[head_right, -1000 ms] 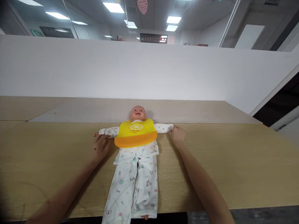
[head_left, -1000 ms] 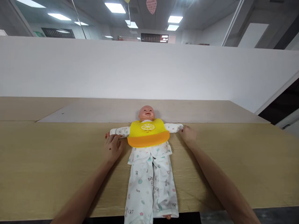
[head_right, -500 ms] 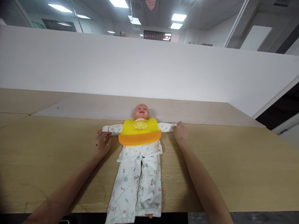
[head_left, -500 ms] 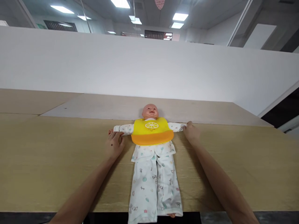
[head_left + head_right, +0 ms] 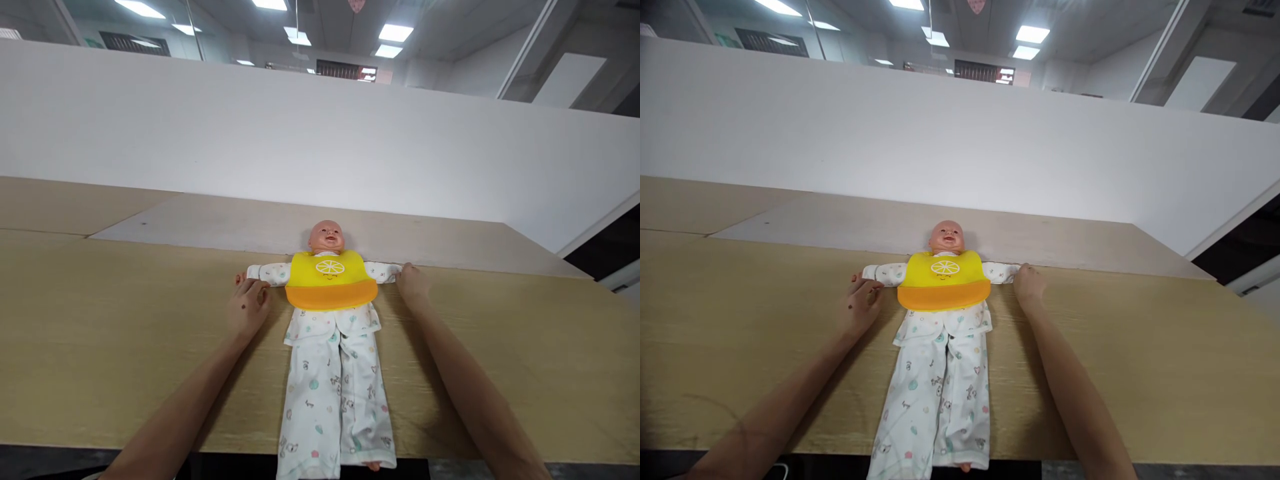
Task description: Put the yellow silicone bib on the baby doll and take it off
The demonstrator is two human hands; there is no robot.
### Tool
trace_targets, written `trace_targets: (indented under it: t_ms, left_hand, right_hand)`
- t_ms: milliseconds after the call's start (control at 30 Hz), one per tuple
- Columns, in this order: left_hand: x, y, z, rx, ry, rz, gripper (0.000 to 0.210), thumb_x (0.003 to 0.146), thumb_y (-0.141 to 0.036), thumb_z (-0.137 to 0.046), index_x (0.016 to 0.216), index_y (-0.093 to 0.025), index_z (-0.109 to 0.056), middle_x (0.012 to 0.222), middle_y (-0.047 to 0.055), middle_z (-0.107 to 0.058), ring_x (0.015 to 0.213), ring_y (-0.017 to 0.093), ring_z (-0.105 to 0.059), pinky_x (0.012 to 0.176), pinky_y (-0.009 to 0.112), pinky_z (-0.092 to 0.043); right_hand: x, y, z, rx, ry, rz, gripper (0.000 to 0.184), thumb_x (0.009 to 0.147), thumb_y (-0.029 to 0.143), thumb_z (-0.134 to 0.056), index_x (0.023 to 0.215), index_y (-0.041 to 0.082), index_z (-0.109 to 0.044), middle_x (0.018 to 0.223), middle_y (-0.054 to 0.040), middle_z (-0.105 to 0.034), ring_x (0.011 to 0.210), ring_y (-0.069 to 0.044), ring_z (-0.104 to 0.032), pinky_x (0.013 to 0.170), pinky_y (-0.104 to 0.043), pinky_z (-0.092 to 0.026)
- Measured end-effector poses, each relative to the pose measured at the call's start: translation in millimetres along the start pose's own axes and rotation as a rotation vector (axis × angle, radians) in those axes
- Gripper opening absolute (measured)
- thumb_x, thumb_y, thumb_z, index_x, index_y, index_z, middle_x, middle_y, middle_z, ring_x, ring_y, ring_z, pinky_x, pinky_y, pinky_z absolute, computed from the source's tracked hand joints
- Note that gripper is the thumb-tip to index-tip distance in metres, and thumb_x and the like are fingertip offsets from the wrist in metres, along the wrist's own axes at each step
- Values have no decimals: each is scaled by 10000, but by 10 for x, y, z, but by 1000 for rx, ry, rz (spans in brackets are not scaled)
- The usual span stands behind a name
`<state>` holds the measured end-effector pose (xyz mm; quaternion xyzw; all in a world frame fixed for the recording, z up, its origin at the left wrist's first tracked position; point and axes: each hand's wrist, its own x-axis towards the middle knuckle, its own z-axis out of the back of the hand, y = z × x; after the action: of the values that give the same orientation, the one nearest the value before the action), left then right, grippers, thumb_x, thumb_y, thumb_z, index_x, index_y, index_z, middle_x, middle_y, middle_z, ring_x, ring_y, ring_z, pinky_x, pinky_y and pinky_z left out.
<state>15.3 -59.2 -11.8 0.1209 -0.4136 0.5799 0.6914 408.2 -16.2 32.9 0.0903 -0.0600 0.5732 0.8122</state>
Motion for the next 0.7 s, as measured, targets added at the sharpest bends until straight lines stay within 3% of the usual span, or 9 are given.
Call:
trace_targets:
  t_ms: [200, 433, 700]
  left_hand:
    - [-7, -15, 14, -4, -12, -3, 144, 822, -218, -501, 847, -202, -641, 885, 66, -667, 858, 230, -622, 791, 361, -475]
    - [7, -50, 31, -12, -15, 20, 145, 816, -235, -494, 814, -207, -637, 857, 68, -667, 828, 230, -631, 772, 367, -483]
    - [-7, -20, 13, 3, -30, -12, 122, 811, -193, -518, 833, -196, -638, 876, 60, -667, 853, 227, -636, 765, 348, -484]
  right_hand:
    - [25, 89, -23, -30, -78, -4, 273, 882, 240, -442, 1032, 67, -591, 1031, -213, -626, 1009, -290, -629, 784, -329, -485]
    - [17, 104, 35, 101, -23, -78, 372, 950, 350, -347, 1121, 68, -519, 931, -209, -646, 905, -310, -656, 739, -367, -465]
    - [41, 60, 101, -24, -14, -28, 261, 923, 215, -409, 1086, 79, -561, 984, -211, -649, 950, -288, -651, 740, -324, -472]
